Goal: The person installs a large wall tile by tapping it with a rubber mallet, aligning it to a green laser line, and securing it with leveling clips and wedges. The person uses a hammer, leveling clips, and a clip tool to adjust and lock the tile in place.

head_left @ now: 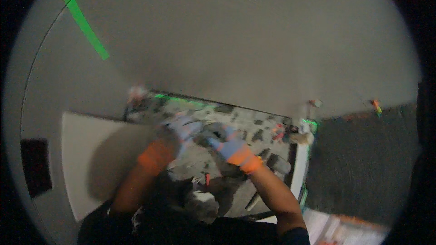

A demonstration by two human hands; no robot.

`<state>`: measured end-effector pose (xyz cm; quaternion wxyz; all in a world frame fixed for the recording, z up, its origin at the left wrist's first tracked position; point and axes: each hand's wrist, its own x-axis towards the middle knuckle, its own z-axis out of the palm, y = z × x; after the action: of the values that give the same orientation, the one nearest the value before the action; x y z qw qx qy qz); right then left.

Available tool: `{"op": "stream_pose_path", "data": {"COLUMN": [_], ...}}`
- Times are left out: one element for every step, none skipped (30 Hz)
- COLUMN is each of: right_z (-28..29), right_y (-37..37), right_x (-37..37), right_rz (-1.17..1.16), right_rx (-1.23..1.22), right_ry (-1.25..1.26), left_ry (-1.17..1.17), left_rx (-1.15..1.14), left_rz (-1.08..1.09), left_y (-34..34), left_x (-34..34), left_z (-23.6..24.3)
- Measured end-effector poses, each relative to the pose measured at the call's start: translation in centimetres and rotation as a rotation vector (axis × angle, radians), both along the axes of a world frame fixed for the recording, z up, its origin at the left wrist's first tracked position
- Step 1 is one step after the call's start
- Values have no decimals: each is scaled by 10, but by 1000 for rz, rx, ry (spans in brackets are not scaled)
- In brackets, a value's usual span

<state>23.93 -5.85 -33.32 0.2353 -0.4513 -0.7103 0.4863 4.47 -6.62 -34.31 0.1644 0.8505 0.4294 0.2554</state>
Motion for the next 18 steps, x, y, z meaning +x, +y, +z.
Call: {"op": "stream_pose_path", "data": {"right_z": [0, 3, 5, 8, 11, 13, 15, 16, 16, 15, 14, 11, 9, 6, 3, 1, -1, -3], "right_y": [2, 3, 5, 6, 9, 10, 13, 12, 13, 13, 13, 12, 12, 11, 11, 11, 11, 11], "right_x": [0, 0, 1, -1, -2, -2, -5, -3, -2, -1, 1, 0, 2, 3, 4, 5, 6, 7], "right_rz": [36, 54, 59, 145, 271, 308, 357, 356, 339, 353, 381, 455, 449, 446, 424, 408, 397, 441], "right_rx": [173, 40, -87, 156, 181, 222, 118, 193, 329, 420, 397, 306, 362, 426, 427, 433, 460, 389], "right_ry": [-183, -147, -110, -361, -598, -685, -708, -659, -587, -579, -627, -724, -669, -608, -590, -564, -523, -567], "left_ry": [-15, -6, -19, 24, 40, 50, 64, 82, 100, 128, 225, 202, 125, 49, -8, 93, 103, 131], "left_rx": [13, -42, -10, -135, -162, -189, -211, -238, -277, -318, -310, -373, -237, -108, 7, -112, -108, -129], "left_rz": [-28, -31, -29, -32, -27, -23, -12, -1, 12, 23, 2, 56, 9, -37, -85, -18, -48, -69], "left_y": [-4, -10, -14, -15, -17, -16, -15, -12, -8, -6, -3, -2, -3, -4, -5, -7, -7, -8], "left_x": [-3, -6, -10, -11, -13, -13, -13, -12, -9, -6, -2, 1, 5, 8, 11, 11, 12, 14], "left_z": [1, 3, 4, 5, 6, 7, 7, 7, 8, 8, 10, 11, 12, 15, 17, 20, 22, 23]}}
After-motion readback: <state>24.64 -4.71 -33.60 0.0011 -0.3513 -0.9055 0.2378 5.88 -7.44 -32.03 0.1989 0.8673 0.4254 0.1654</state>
